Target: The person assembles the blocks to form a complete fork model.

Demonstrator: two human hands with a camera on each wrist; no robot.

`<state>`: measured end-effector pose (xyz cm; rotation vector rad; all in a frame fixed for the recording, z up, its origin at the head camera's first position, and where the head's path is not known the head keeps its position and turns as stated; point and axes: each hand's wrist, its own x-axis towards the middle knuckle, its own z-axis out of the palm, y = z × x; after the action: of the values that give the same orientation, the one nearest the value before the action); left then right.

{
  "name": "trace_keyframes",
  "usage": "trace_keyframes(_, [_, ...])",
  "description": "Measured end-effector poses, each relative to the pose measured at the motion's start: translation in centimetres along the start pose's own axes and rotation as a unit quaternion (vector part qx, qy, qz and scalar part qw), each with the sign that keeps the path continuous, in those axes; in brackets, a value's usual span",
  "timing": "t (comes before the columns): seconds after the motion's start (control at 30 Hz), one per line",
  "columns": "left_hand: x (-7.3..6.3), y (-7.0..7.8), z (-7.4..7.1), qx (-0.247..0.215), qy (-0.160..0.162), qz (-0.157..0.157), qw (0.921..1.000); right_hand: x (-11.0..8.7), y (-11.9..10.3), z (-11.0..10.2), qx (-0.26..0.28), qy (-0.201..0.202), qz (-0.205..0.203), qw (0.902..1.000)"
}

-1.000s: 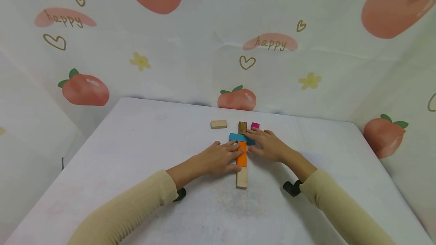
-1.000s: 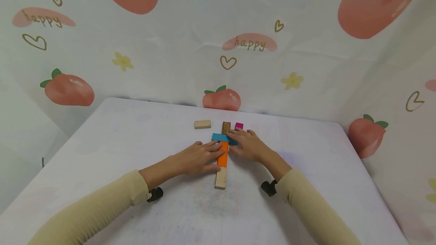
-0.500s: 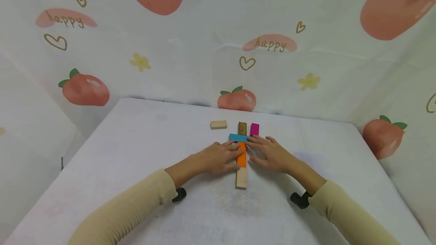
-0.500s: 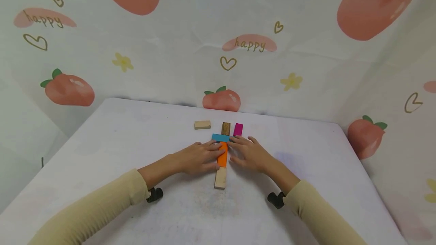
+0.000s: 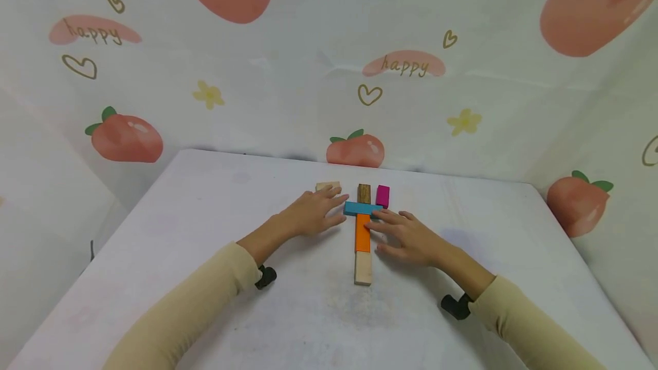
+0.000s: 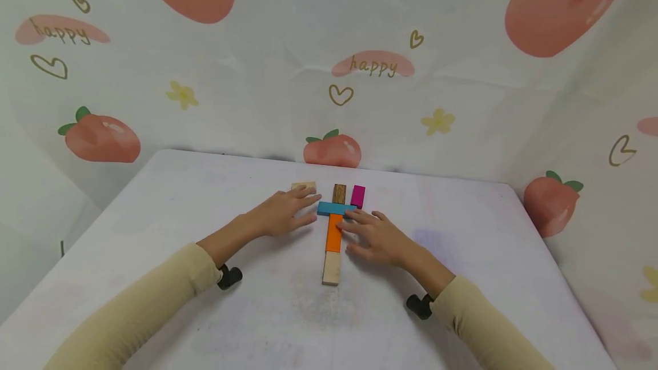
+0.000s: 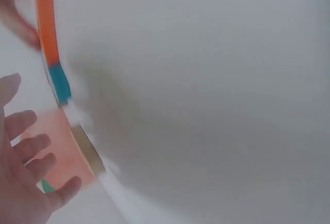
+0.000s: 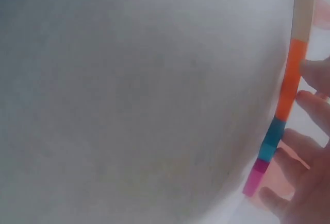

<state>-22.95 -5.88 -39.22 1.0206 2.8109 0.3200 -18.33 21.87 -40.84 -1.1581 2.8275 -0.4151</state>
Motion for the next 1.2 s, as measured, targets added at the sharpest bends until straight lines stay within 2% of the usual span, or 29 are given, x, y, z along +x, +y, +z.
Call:
trace_keyframes(0.13, [0.4, -1.9, -0.5, -0.014, 0.007, -0.040, 0.9991, 0.0, 0.0, -0.1, 0.003, -0.007, 0.003, 1.0000])
trace_keyframes(0.27, [0.6, -3.5, -0.9, -0.026, -0.009, -0.082, 0.9962, 0.2, -0.1, -0.2, 0.009, -0.008, 0.000, 0.9999])
trace_keyframes(0.4, [0.8, -4.4, -1.1, -0.033, -0.032, -0.100, 0.9939, 0.4, -0.2, -0.2, 0.014, 0.000, -0.014, 0.9998])
trace_keyframes(0.6, [0.8, -4.8, -0.9, -0.033, -0.052, -0.103, 0.9927, 0.2, -0.1, -0.2, 0.007, -0.001, -0.022, 0.9997])
trace_keyframes(0.9, [0.6, -4.4, -0.7, -0.039, -0.022, -0.091, 0.9948, 0.2, 0.0, -0.3, 0.004, -0.002, -0.027, 0.9996])
trace_keyframes(1.2, [0.4, -3.7, -0.1, -0.048, 0.008, -0.049, 0.9976, 0.2, 0.1, -0.4, 0.000, -0.011, -0.015, 0.9998])
